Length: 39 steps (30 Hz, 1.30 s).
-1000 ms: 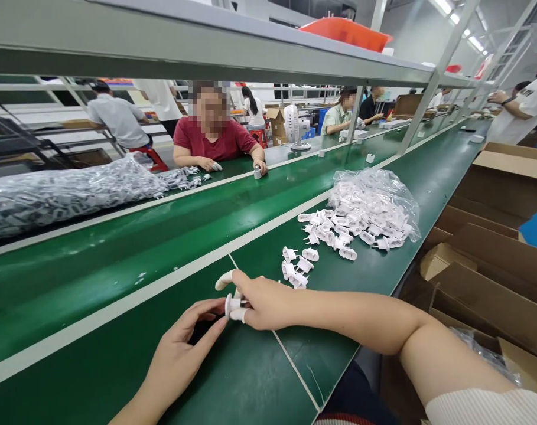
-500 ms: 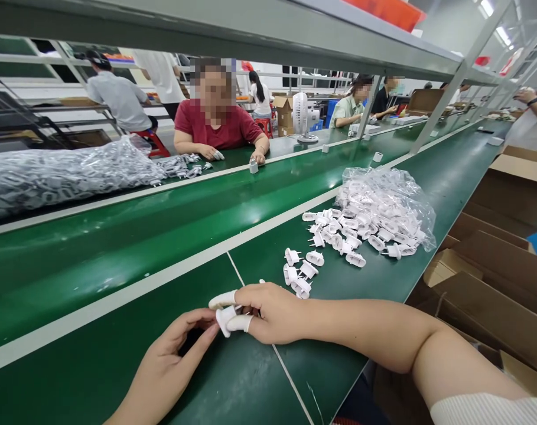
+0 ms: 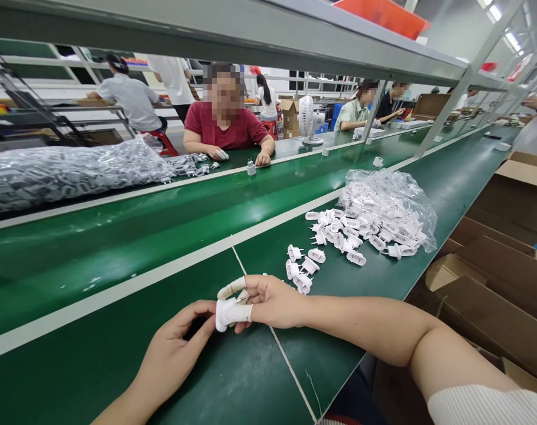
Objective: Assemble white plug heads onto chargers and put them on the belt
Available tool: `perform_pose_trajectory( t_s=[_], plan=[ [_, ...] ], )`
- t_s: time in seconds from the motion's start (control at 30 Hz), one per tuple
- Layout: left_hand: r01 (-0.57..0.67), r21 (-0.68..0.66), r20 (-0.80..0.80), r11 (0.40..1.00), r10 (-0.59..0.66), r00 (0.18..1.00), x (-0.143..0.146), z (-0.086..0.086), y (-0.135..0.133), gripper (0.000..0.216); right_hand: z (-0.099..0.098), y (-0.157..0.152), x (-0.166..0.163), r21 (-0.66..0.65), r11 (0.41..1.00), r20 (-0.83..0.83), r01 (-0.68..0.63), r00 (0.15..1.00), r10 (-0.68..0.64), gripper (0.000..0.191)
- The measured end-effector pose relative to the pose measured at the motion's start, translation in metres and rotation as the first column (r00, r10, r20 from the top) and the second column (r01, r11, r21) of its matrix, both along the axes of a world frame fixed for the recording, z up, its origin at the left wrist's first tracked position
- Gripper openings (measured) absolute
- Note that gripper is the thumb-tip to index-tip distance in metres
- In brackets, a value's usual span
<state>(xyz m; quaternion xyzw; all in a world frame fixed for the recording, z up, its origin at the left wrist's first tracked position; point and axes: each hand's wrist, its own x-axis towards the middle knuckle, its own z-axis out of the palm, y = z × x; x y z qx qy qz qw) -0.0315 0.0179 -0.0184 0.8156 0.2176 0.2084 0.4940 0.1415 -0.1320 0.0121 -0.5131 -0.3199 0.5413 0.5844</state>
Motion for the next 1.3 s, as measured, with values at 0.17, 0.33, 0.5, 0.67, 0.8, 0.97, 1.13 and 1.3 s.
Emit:
perform_pose_trajectory(
  t_s=[0.17, 0.33, 0.5, 0.67, 0.8, 0.97, 1.13, 1.3],
  plan=[
    [-0.016, -0.021, 0.022, 1.000, 0.017, 1.000, 0.001, -0.001, 0.001, 0.046, 0.007, -0.001, 0.003, -0.025, 1.000, -0.114, 0.018, 0.993, -0.021, 0.057],
    [0.026, 0.051, 0.044, 0.998, -0.028, 0.999, 0.005, 0.001, 0.008, 0.041, 0.010, 0.000, 0.005, -0.004, 1.000, -0.192, 0.008, 0.981, -0.009, 0.065],
    [0.087, 0.255, 0.196, 0.963, -0.140, 0.971, 0.006, 0.009, 0.002, 0.018, 0.013, -0.002, 0.004, -0.050, 0.995, -0.063, 0.090, 0.994, -0.093, 0.044],
    [0.105, 0.408, 0.279, 0.907, -0.233, 0.931, 0.004, 0.020, -0.003, 0.010, 0.021, -0.003, 0.002, -0.074, 0.991, 0.050, 0.113, 0.993, -0.109, 0.028],
    [0.100, 0.462, 0.292, 0.881, -0.257, 0.921, 0.003, 0.021, -0.001, 0.009, 0.026, -0.004, 0.003, -0.079, 0.994, 0.026, 0.076, 0.997, -0.074, 0.027],
    [0.031, 0.552, 0.360, 0.834, -0.272, 0.892, 0.001, 0.018, -0.001, 0.016, 0.033, -0.006, 0.006, -0.115, 0.992, -0.025, 0.045, 0.999, -0.048, 0.025],
    [-0.011, 0.582, 0.376, 0.813, -0.257, 0.891, 0.000, 0.020, -0.001, 0.022, 0.037, -0.007, 0.007, -0.150, 0.989, -0.031, 0.003, 0.999, -0.008, 0.029],
    [0.000, 0.619, 0.351, 0.785, -0.277, 0.895, 0.000, 0.021, 0.001, 0.016, 0.033, -0.007, 0.006, -0.150, 0.988, -0.005, -0.017, 1.000, 0.017, 0.034]
  ],
)
